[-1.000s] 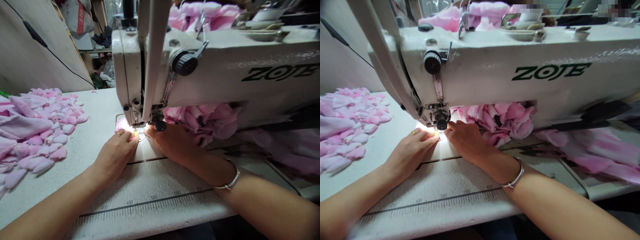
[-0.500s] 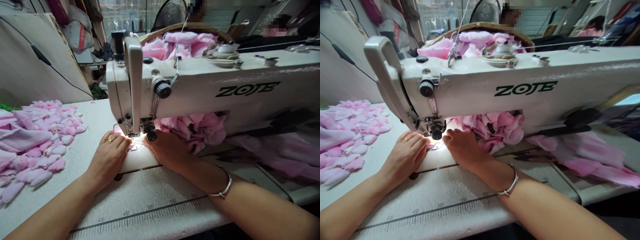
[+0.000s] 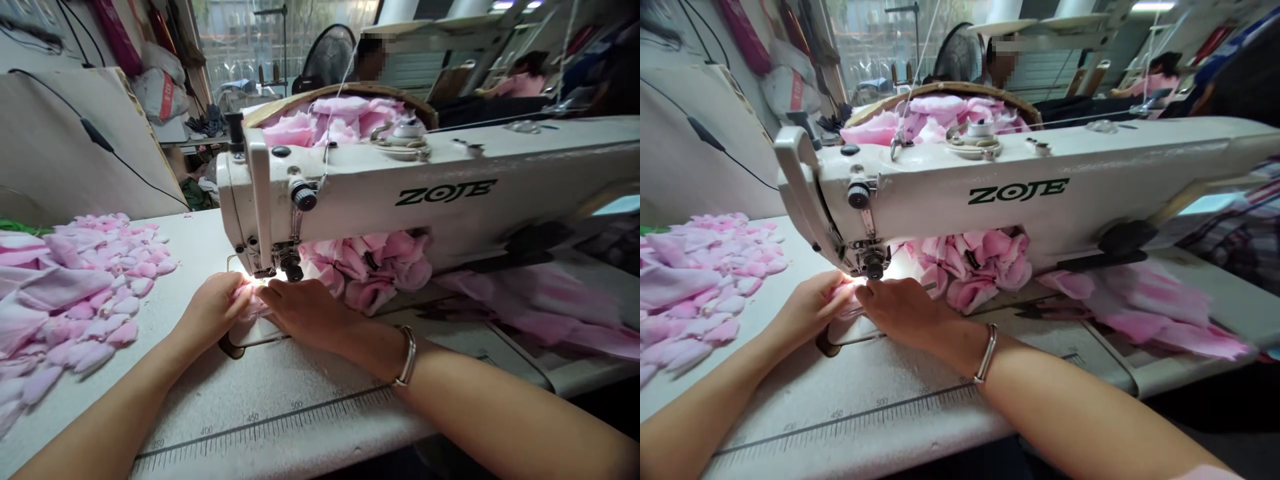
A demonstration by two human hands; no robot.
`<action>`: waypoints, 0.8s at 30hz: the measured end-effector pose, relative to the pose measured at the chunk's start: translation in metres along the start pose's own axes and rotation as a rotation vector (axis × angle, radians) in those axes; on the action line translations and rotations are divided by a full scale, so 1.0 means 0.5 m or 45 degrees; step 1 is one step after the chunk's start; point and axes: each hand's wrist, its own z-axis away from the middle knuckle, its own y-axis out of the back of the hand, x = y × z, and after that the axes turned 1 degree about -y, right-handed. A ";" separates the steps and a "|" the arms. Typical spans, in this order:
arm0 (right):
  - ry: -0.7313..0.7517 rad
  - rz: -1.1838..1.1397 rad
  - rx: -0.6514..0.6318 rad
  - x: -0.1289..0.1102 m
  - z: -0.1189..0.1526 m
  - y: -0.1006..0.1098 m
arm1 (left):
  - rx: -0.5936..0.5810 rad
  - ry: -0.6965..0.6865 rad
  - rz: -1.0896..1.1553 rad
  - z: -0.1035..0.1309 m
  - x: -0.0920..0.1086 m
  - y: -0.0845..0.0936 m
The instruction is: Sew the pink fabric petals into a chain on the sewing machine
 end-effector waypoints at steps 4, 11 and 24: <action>-0.027 -0.024 -0.020 -0.006 -0.017 -0.003 | -0.070 -0.019 0.119 0.004 0.000 0.012; -0.160 -0.141 0.009 0.009 -0.013 -0.012 | -0.118 -0.143 0.007 0.011 -0.015 0.010; -0.132 -0.367 -0.051 0.001 -0.005 -0.007 | 0.124 -0.546 -0.654 0.005 -0.020 0.008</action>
